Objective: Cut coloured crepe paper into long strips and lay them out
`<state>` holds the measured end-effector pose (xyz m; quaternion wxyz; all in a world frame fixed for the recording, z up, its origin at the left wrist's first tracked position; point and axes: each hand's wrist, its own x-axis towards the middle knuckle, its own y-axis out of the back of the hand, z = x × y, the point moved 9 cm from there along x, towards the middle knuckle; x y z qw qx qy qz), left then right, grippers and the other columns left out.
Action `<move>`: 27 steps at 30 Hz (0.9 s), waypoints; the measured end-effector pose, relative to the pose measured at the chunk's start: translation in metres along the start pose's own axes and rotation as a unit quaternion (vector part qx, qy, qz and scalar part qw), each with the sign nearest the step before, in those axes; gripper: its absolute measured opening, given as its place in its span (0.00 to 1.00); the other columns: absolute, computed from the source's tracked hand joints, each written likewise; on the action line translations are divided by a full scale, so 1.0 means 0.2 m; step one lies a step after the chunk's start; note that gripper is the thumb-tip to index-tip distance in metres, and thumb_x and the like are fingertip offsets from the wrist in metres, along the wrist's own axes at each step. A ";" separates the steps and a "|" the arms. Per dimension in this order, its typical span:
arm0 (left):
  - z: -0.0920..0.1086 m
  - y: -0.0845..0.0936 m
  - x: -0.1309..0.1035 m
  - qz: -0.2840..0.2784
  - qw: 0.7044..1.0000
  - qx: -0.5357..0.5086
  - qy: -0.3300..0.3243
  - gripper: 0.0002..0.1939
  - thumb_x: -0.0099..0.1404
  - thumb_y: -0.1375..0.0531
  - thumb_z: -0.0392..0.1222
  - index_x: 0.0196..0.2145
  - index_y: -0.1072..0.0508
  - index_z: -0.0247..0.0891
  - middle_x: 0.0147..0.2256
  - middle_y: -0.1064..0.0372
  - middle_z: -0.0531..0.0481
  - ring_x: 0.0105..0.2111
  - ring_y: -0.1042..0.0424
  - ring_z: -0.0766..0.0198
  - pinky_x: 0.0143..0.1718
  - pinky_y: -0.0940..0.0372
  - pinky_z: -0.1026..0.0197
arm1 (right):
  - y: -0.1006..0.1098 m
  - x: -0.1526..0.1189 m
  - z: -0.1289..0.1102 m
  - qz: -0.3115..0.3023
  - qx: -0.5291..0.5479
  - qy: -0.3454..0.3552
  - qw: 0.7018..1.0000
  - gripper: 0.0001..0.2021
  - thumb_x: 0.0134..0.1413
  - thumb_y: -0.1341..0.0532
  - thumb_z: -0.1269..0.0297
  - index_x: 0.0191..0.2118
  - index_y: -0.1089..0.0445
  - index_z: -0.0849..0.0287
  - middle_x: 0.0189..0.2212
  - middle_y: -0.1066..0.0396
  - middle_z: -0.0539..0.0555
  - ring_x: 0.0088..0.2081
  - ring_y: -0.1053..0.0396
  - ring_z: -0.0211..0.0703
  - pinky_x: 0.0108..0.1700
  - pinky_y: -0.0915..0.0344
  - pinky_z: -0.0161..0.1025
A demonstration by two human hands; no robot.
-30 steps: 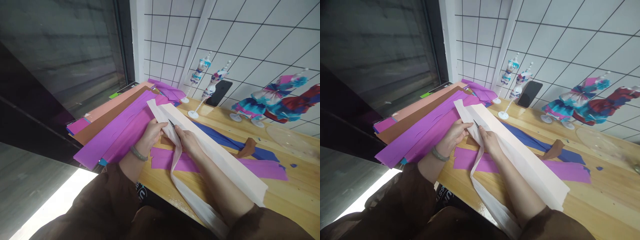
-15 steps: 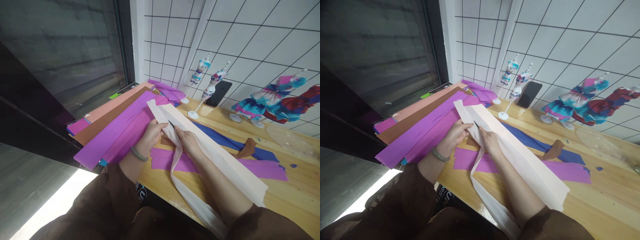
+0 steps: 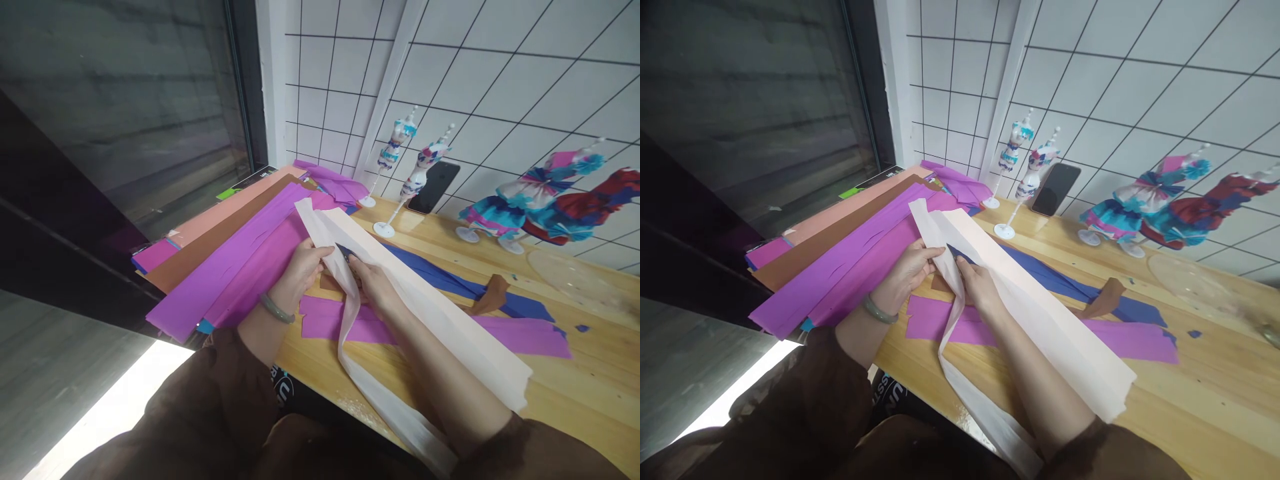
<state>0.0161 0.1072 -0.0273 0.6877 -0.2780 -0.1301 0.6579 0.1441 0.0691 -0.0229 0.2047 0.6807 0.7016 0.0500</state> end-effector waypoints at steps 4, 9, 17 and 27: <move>0.00 -0.01 0.00 -0.014 1.000 0.002 -0.005 0.13 0.49 0.39 0.27 0.35 0.30 0.33 0.33 0.28 0.46 0.31 0.29 0.63 0.33 0.35 0.60 | -0.03 -0.07 -0.02 -0.051 0.004 0.027 0.998 0.24 0.45 0.42 0.45 0.35 0.28 0.64 0.16 0.42 0.46 0.18 0.49 0.34 0.22 0.53 0.34; 0.01 0.00 0.00 -0.013 1.000 -0.019 -0.021 0.12 0.50 0.38 0.29 0.35 0.29 0.32 0.35 0.28 0.45 0.32 0.29 0.63 0.35 0.35 0.61 | 0.00 -0.13 0.04 -0.055 -0.059 0.002 0.997 0.14 0.42 0.39 0.53 0.25 0.35 0.60 0.16 0.45 0.44 0.19 0.50 0.33 0.23 0.54 0.34; 0.03 0.12 0.06 0.067 0.994 -0.049 -0.067 0.09 0.53 0.37 0.35 0.34 0.30 0.34 0.30 0.28 0.49 0.36 0.28 0.62 0.39 0.35 0.62 | 0.04 -0.19 0.07 -0.114 -0.095 -0.001 0.989 0.11 0.43 0.40 0.57 0.22 0.39 0.59 0.17 0.47 0.44 0.22 0.50 0.34 0.26 0.54 0.35; -0.01 0.01 0.02 -0.013 0.998 -0.059 -0.014 0.13 0.53 0.37 0.36 0.38 0.29 0.34 0.38 0.27 0.44 0.40 0.28 0.58 0.41 0.34 0.56 | 0.16 -0.18 0.22 -0.118 -0.147 -0.035 0.981 0.16 0.42 0.39 0.50 0.22 0.39 0.58 0.17 0.45 0.45 0.20 0.48 0.34 0.24 0.52 0.35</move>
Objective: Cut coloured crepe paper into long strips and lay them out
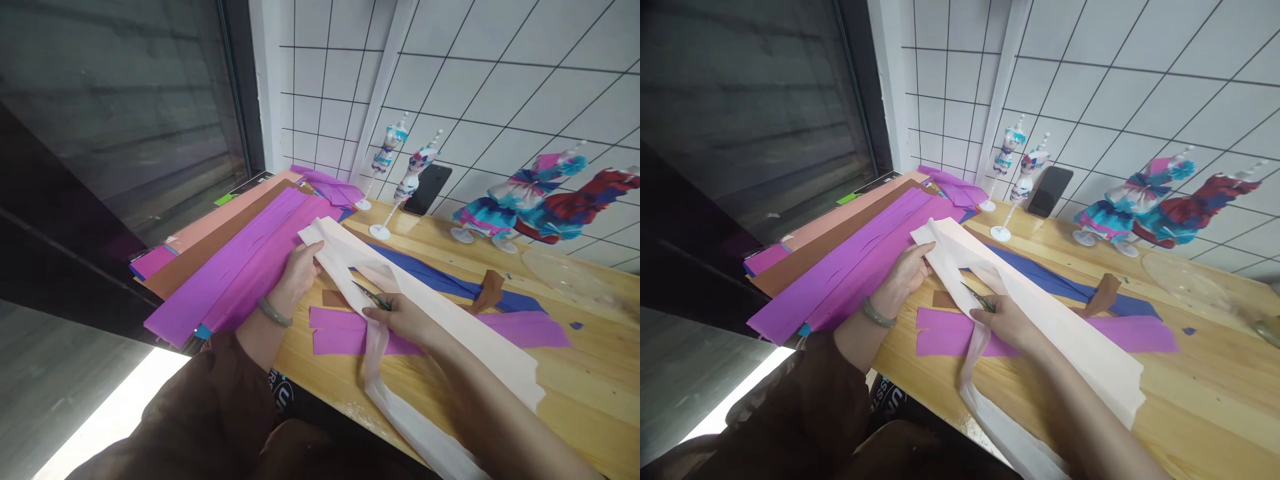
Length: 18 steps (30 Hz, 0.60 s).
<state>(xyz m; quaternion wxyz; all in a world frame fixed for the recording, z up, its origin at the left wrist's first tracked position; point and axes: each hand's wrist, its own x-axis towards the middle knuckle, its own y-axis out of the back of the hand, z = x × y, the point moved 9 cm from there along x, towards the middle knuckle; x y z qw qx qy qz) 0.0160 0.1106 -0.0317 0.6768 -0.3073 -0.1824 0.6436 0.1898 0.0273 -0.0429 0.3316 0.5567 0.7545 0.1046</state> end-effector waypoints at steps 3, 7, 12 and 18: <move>-0.01 -0.04 -0.02 -0.033 0.999 0.003 0.011 0.17 0.53 0.38 0.36 0.42 0.30 0.35 0.41 0.28 0.43 0.42 0.29 0.58 0.43 0.35 0.54 | 0.04 -0.02 -0.01 0.006 0.022 0.006 1.000 0.20 0.42 0.40 0.45 0.22 0.39 0.58 0.16 0.45 0.45 0.20 0.48 0.34 0.23 0.52 0.34; 0.01 -0.08 -0.02 -0.063 0.998 -0.007 0.003 0.18 0.54 0.38 0.37 0.44 0.31 0.38 0.42 0.28 0.44 0.44 0.30 0.59 0.44 0.36 0.55 | 0.07 -0.04 -0.07 0.044 0.090 -0.017 0.995 0.24 0.44 0.45 0.38 0.22 0.39 0.58 0.13 0.48 0.45 0.17 0.52 0.33 0.20 0.57 0.34; 0.00 -0.02 0.00 -0.017 1.000 0.015 0.009 0.18 0.54 0.38 0.39 0.44 0.31 0.38 0.43 0.29 0.44 0.42 0.30 0.58 0.40 0.35 0.56 | 0.04 0.00 -0.14 0.049 0.177 -0.040 0.982 0.24 0.47 0.47 0.39 0.25 0.35 0.58 0.13 0.47 0.46 0.15 0.54 0.33 0.19 0.61 0.35; -0.01 0.02 0.01 0.011 0.999 0.037 0.006 0.18 0.54 0.38 0.41 0.43 0.30 0.37 0.42 0.29 0.42 0.40 0.29 0.58 0.39 0.34 0.54 | 0.04 0.04 -0.17 0.046 0.175 -0.016 0.983 0.24 0.46 0.46 0.41 0.33 0.30 0.59 0.13 0.46 0.46 0.15 0.54 0.33 0.19 0.61 0.34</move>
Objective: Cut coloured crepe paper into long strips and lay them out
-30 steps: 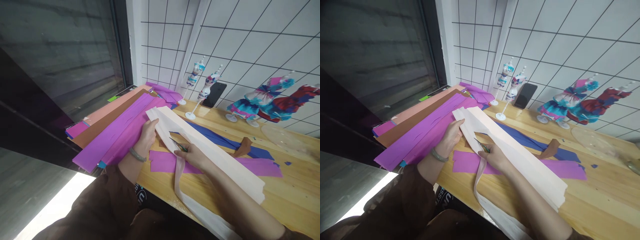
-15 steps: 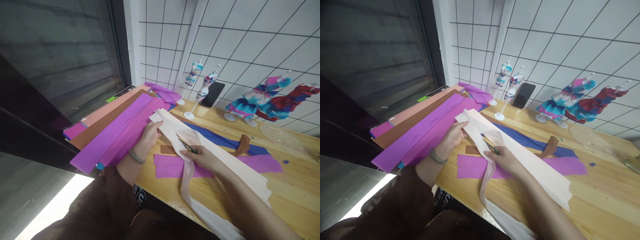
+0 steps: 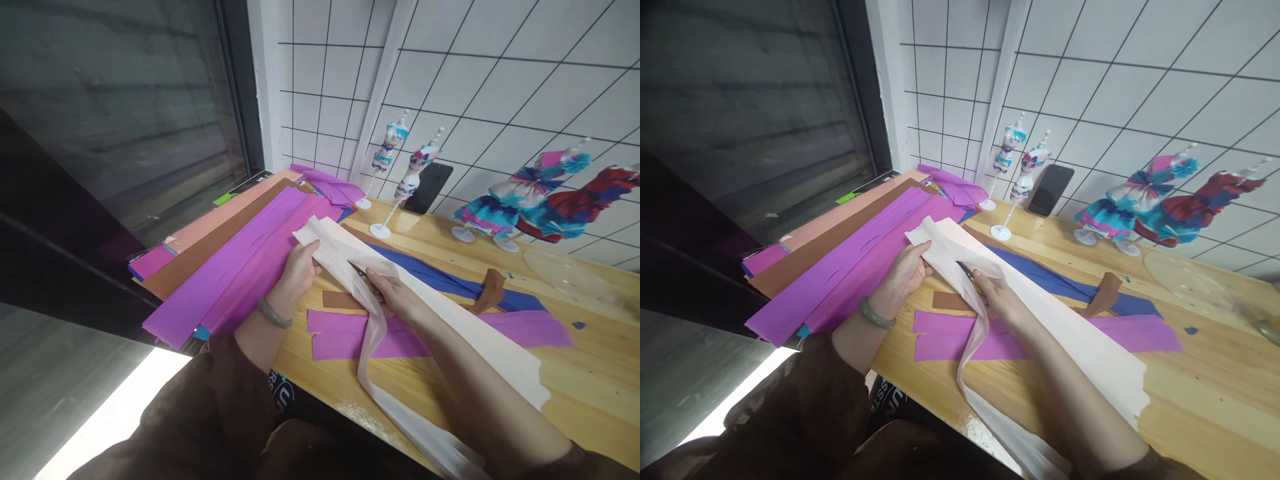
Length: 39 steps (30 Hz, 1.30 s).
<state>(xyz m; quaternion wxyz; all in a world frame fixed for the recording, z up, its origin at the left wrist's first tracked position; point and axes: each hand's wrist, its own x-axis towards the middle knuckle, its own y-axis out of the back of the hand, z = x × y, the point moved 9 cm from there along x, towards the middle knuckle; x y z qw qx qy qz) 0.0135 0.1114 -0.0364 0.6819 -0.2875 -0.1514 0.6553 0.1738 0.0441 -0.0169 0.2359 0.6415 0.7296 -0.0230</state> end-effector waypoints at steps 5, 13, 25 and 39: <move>0.00 0.01 0.00 0.000 1.000 0.008 -0.007 0.18 0.54 0.38 0.42 0.43 0.30 0.39 0.42 0.28 0.43 0.39 0.29 0.58 0.38 0.33 0.54 | 0.00 0.03 0.05 -0.022 0.007 0.008 1.000 0.24 0.48 0.46 0.41 0.38 0.30 0.58 0.14 0.50 0.44 0.16 0.57 0.32 0.19 0.63 0.33; 0.02 -0.02 -0.01 -0.011 1.000 0.008 -0.019 0.17 0.54 0.39 0.40 0.43 0.31 0.37 0.42 0.29 0.42 0.39 0.28 0.58 0.37 0.33 0.55 | -0.02 0.03 0.01 -0.041 0.035 0.035 0.998 0.26 0.49 0.46 0.42 0.46 0.32 0.57 0.16 0.48 0.44 0.16 0.55 0.32 0.19 0.62 0.31; 0.05 -0.05 -0.03 -0.029 0.999 0.003 -0.023 0.17 0.52 0.36 0.35 0.42 0.30 0.35 0.43 0.29 0.42 0.39 0.28 0.58 0.41 0.33 0.55 | -0.06 0.09 -0.06 0.004 0.022 0.042 0.999 0.23 0.46 0.45 0.41 0.27 0.36 0.60 0.13 0.48 0.44 0.14 0.53 0.32 0.16 0.59 0.32; 0.06 -0.06 -0.04 -0.026 0.999 -0.002 -0.022 0.16 0.52 0.37 0.34 0.41 0.29 0.34 0.41 0.28 0.41 0.39 0.28 0.58 0.41 0.34 0.54 | -0.04 0.10 -0.11 0.073 -0.082 0.101 0.989 0.25 0.50 0.51 0.40 0.21 0.37 0.60 0.16 0.40 0.49 0.19 0.45 0.37 0.20 0.52 0.34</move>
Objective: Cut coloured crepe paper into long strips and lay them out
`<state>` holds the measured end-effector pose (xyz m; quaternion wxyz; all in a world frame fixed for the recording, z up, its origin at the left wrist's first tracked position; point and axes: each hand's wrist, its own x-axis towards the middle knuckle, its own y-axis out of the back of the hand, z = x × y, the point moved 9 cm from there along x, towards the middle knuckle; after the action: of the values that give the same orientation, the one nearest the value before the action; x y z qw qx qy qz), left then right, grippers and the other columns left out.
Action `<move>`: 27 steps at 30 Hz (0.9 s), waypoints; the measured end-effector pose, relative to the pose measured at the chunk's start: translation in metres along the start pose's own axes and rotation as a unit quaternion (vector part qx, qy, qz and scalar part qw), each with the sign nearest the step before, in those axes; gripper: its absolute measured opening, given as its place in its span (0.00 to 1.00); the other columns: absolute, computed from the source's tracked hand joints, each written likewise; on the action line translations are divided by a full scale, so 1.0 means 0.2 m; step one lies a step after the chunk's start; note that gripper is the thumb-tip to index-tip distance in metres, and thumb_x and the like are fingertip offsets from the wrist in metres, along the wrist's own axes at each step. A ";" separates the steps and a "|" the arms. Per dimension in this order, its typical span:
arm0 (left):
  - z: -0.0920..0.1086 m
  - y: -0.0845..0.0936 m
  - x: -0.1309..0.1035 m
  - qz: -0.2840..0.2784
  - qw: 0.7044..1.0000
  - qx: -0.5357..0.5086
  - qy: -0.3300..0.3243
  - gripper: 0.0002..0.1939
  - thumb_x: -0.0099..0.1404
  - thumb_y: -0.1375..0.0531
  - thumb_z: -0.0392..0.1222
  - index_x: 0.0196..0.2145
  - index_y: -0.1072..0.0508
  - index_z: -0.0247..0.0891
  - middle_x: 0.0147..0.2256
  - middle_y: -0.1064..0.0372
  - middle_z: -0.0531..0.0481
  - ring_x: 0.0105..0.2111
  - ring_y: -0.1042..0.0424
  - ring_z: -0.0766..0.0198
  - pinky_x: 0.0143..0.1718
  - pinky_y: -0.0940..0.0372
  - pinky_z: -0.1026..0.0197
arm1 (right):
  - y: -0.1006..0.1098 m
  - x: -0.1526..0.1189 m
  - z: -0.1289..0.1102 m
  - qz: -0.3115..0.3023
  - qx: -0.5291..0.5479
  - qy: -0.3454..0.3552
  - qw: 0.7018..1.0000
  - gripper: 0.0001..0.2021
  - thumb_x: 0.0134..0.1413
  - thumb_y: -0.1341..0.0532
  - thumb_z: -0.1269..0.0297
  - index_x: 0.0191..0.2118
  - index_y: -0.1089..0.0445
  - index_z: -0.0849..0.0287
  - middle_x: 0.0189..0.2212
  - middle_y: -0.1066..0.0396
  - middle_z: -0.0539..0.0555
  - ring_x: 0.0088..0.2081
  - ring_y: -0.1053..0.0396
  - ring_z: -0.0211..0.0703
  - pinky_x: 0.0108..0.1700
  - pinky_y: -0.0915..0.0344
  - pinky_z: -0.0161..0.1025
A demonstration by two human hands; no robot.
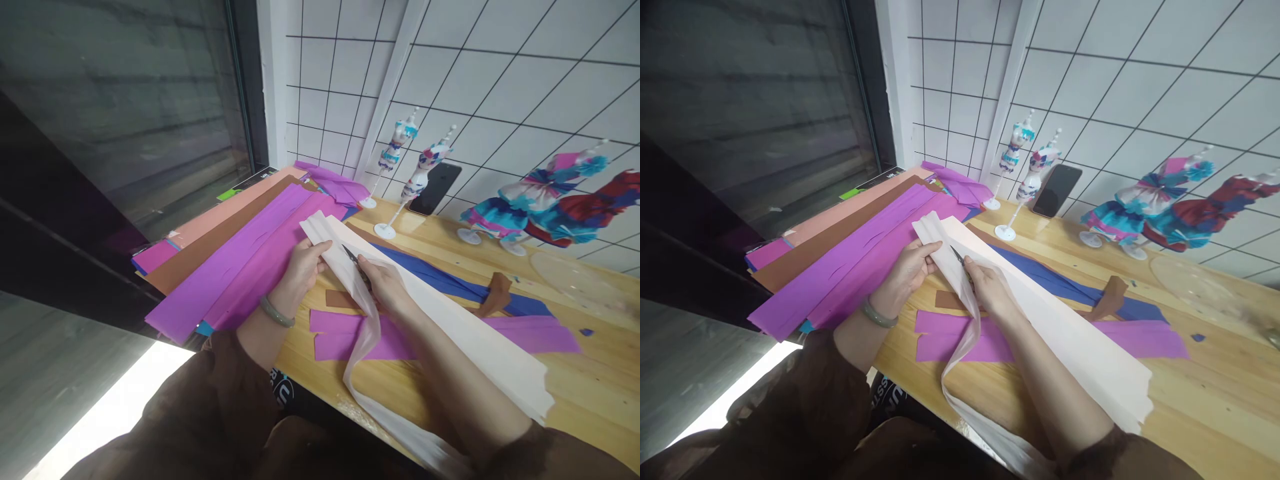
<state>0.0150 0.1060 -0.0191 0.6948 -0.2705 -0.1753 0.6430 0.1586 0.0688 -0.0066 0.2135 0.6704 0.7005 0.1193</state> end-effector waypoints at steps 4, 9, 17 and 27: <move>0.00 0.00 0.00 0.004 1.000 0.003 -0.001 0.16 0.52 0.37 0.35 0.41 0.29 0.34 0.42 0.29 0.41 0.39 0.28 0.57 0.41 0.34 0.55 | 0.02 -0.02 -0.05 0.026 -0.045 0.017 0.999 0.26 0.51 0.52 0.42 0.20 0.38 0.60 0.17 0.38 0.51 0.21 0.44 0.39 0.22 0.51 0.35; 0.00 0.00 0.00 0.002 1.000 0.001 -0.002 0.17 0.52 0.37 0.35 0.42 0.29 0.35 0.43 0.29 0.41 0.39 0.28 0.58 0.40 0.34 0.55 | 0.01 -0.03 -0.07 0.022 -0.047 0.021 0.998 0.25 0.52 0.53 0.43 0.21 0.37 0.61 0.19 0.38 0.51 0.22 0.45 0.38 0.23 0.52 0.35; 0.00 -0.01 -0.01 0.006 1.000 0.004 0.004 0.16 0.52 0.37 0.35 0.40 0.29 0.35 0.42 0.29 0.42 0.39 0.28 0.58 0.40 0.34 0.55 | -0.01 -0.02 -0.05 0.008 -0.036 0.006 0.999 0.26 0.51 0.52 0.42 0.20 0.37 0.60 0.17 0.39 0.50 0.22 0.45 0.38 0.24 0.50 0.35; 0.00 0.00 0.00 0.008 1.000 0.001 0.005 0.15 0.52 0.37 0.35 0.40 0.29 0.34 0.41 0.28 0.42 0.38 0.28 0.58 0.41 0.34 0.55 | -0.01 -0.02 -0.05 0.017 -0.018 0.013 1.000 0.24 0.51 0.50 0.43 0.20 0.36 0.60 0.18 0.37 0.51 0.22 0.42 0.40 0.24 0.49 0.36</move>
<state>0.0148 0.1051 -0.0181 0.6904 -0.2744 -0.1694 0.6476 0.1520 0.0654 0.0024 0.2141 0.6767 0.6895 0.1440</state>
